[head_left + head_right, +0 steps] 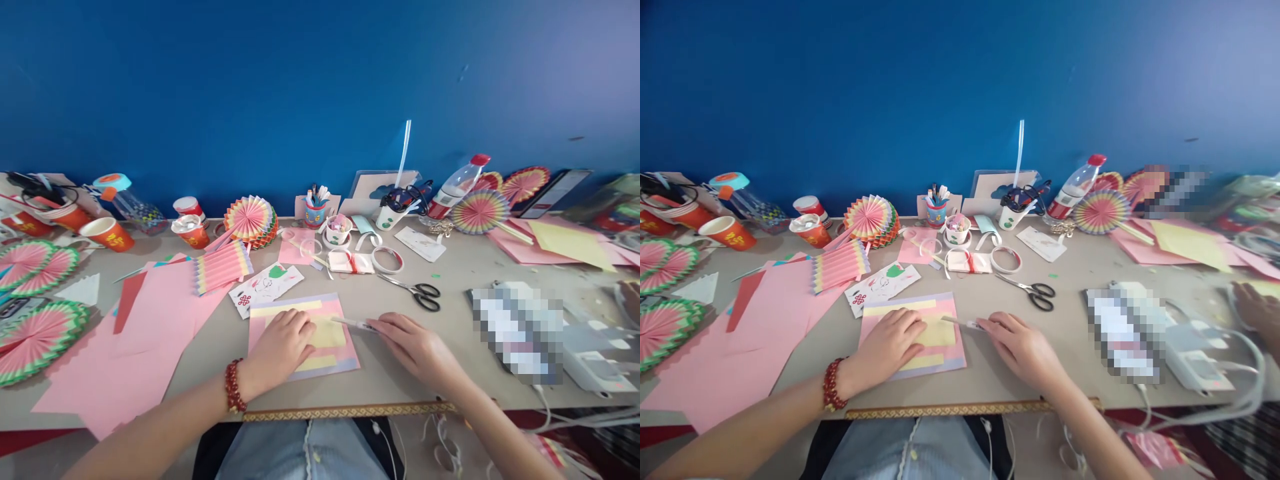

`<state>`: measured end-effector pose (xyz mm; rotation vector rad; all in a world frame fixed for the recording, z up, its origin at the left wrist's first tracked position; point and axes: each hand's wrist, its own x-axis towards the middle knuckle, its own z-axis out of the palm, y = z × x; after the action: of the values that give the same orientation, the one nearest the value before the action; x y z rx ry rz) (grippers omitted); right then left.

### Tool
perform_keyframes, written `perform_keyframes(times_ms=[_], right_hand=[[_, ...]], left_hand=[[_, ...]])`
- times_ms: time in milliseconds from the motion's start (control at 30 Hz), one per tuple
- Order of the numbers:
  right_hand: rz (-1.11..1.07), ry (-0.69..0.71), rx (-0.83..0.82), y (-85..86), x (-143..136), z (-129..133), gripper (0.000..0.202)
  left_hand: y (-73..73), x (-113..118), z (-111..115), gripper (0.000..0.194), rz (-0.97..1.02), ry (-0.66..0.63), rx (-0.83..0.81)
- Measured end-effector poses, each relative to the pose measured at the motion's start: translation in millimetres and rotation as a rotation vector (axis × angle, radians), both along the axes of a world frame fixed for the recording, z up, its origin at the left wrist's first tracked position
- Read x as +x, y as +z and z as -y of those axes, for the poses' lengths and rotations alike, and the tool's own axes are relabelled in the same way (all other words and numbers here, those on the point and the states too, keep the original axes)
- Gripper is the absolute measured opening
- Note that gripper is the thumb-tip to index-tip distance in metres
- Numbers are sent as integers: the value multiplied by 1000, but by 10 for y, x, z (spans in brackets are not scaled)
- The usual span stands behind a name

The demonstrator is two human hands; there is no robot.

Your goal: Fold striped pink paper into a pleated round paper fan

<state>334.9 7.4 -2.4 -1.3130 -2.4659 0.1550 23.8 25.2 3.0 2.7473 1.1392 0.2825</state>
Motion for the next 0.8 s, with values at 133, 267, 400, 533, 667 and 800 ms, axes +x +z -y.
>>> perform_keyframes(times_ms=[133, 267, 400, 533, 667, 800], right_hand=[[73, -15, 22, 8, 83, 101, 39], [119, -3, 11, 1, 72, 82, 42], [95, 5, -1, -11, 51, 25, 39], [92, 18, -7, -11, 62, 0, 39], [89, 33, -29, -11, 106, -3, 40], [104, 56, -53, -14, 131, -36, 42]], left_hand=[[-82, 12, -33, 8, -6, -2, 17], [-126, 15, -63, 22, 21, -110, 77], [-183, -2, -99, 30, 36, -183, 105], [-239, -4, -115, 32, 68, -142, 84], [-264, 17, -120, 31, 60, -104, 81], [-262, 21, -133, 33, 69, -97, 82]])
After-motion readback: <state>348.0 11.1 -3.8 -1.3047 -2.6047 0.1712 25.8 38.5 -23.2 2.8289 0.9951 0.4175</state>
